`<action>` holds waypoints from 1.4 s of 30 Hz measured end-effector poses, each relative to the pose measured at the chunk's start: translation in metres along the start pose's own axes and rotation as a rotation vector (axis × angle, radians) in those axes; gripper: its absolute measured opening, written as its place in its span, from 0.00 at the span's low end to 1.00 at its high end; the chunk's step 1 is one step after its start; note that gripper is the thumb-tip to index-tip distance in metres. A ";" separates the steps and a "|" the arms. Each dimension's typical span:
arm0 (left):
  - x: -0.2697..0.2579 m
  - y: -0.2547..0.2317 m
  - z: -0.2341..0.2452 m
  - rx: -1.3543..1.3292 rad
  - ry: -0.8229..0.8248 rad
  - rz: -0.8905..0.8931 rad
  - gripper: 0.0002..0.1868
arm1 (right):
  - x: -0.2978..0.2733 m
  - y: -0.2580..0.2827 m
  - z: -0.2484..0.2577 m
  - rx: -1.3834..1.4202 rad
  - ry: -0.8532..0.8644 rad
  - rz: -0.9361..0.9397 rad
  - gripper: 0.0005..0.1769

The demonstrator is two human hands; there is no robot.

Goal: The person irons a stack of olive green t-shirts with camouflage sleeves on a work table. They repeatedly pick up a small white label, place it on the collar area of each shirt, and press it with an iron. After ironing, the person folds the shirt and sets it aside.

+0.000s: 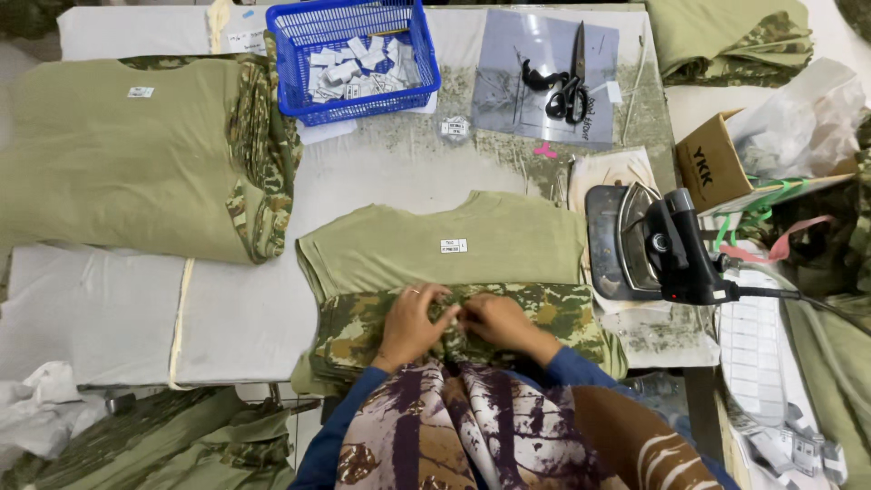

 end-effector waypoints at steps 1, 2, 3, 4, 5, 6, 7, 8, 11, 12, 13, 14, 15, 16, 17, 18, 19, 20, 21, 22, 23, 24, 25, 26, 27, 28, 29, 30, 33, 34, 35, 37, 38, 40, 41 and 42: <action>0.000 -0.010 0.007 0.001 -0.005 0.001 0.21 | 0.007 -0.008 0.012 -0.003 -0.001 0.005 0.13; -0.003 -0.022 0.005 0.010 0.112 -0.018 0.21 | 0.010 -0.019 0.012 0.327 0.168 -0.091 0.14; -0.007 -0.033 0.003 0.018 0.229 -0.038 0.22 | 0.011 -0.027 0.011 0.661 0.337 -0.188 0.15; -0.011 -0.025 -0.002 0.014 0.235 -0.036 0.22 | 0.003 -0.011 0.017 0.665 0.340 -0.194 0.15; -0.015 -0.016 -0.008 0.085 0.256 -0.010 0.17 | -0.003 0.003 0.031 0.422 0.219 -0.160 0.18; -0.007 -0.005 -0.008 0.166 0.251 0.008 0.14 | 0.002 0.014 0.054 0.165 0.081 -0.107 0.21; -0.003 0.001 -0.013 0.174 0.232 0.001 0.14 | 0.004 0.009 0.042 0.154 0.068 -0.095 0.21; -0.008 0.008 -0.017 0.239 0.157 0.004 0.14 | -0.002 0.011 0.030 -0.102 -0.066 -0.045 0.16; -0.018 0.020 -0.009 0.295 0.100 0.066 0.14 | -0.019 -0.003 0.015 -0.423 -0.208 -0.053 0.13; -0.023 0.026 -0.005 0.283 0.122 0.137 0.13 | -0.026 -0.012 0.011 -0.482 -0.207 -0.107 0.19; -0.025 0.007 0.021 0.284 0.116 0.137 0.13 | -0.034 -0.010 0.037 -0.484 -0.211 -0.104 0.19; -0.031 -0.005 0.041 0.152 0.233 0.240 0.13 | -0.044 -0.009 0.050 -0.417 -0.017 -0.135 0.16; -0.037 -0.020 0.061 0.019 0.349 0.342 0.14 | -0.056 -0.007 0.063 -0.347 0.176 -0.164 0.13; -0.034 -0.022 0.076 0.026 0.336 0.333 0.14 | -0.057 -0.027 0.062 -0.354 0.160 -0.162 0.13; -0.034 -0.021 0.088 0.035 0.385 0.399 0.13 | -0.059 -0.050 0.053 -0.347 0.262 -0.198 0.13; -0.044 -0.019 0.097 0.038 0.451 0.477 0.13 | -0.071 -0.068 0.039 -0.326 0.379 -0.238 0.13; -0.034 -0.024 0.106 0.041 0.454 0.478 0.13 | -0.064 -0.073 0.058 -0.322 0.380 -0.239 0.13; -0.019 -0.027 0.123 0.000 0.346 0.515 0.15 | -0.052 -0.082 0.079 -0.188 0.371 -0.289 0.18; -0.004 -0.029 0.139 -0.042 0.237 0.550 0.17 | -0.042 -0.090 0.099 -0.053 0.360 -0.338 0.23; 0.015 -0.034 0.143 -0.040 0.239 0.548 0.17 | -0.020 -0.109 0.098 -0.052 0.359 -0.340 0.23; 0.034 -0.038 0.155 -0.064 0.092 0.554 0.21 | 0.002 -0.132 0.108 0.018 0.113 -0.426 0.23; 0.050 -0.042 0.164 -0.092 -0.048 0.566 0.27 | 0.017 -0.155 0.116 0.089 -0.124 -0.510 0.24; 0.068 -0.001 0.141 -0.095 -0.039 0.573 0.27 | 0.028 -0.172 0.101 0.092 -0.114 -0.515 0.24; 0.090 0.035 0.124 -0.040 -0.067 0.490 0.24 | 0.044 -0.188 0.086 0.065 -0.073 -0.506 0.23; 0.113 0.070 0.108 0.014 -0.094 0.406 0.20 | 0.061 -0.205 0.072 0.038 -0.032 -0.497 0.23; 0.112 0.069 0.104 0.021 -0.095 0.400 0.20 | 0.059 -0.192 0.081 0.042 -0.041 -0.498 0.23; 0.112 0.066 0.101 0.076 -0.099 0.384 0.19 | 0.056 -0.179 0.090 0.034 -0.043 -0.522 0.20; 0.111 0.064 0.096 0.128 -0.101 0.369 0.17 | 0.051 -0.168 0.097 0.024 -0.043 -0.548 0.16; 0.113 0.066 0.098 0.258 -0.120 0.298 0.18 | 0.051 -0.173 0.072 -0.248 -0.170 -0.562 0.09; 0.108 0.069 0.099 0.256 -0.112 0.295 0.18 | 0.047 -0.174 0.069 -0.247 -0.167 -0.570 0.09; 0.102 0.061 0.108 0.368 -0.253 0.141 0.15 | 0.044 -0.165 0.077 -0.400 -0.337 -0.490 0.07; 0.112 0.059 0.122 0.482 -0.410 -0.029 0.14 | 0.055 -0.167 0.096 -0.557 -0.527 -0.402 0.05; 0.108 0.069 0.119 0.514 -0.402 0.002 0.15 | 0.056 -0.166 0.092 -0.542 -0.497 -0.367 0.05; 0.110 0.080 0.116 0.542 -0.382 0.035 0.16 | 0.064 -0.170 0.083 -0.523 -0.457 -0.338 0.06; 0.116 0.087 0.116 0.446 -0.317 0.133 0.16 | 0.069 -0.180 0.079 -0.512 -0.402 -0.434 0.08; 0.118 0.095 0.115 0.351 -0.256 0.235 0.16 | 0.075 -0.188 0.073 -0.502 -0.347 -0.524 0.11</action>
Point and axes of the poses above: each hand's wrist, its own x-axis towards the middle knuckle, its own z-axis out of the back of the hand, y = z × x, the point moved 6 cm from there along x, towards the middle knuckle, and after that the axes turned 15 degrees about -x, right-handed, at the moved point
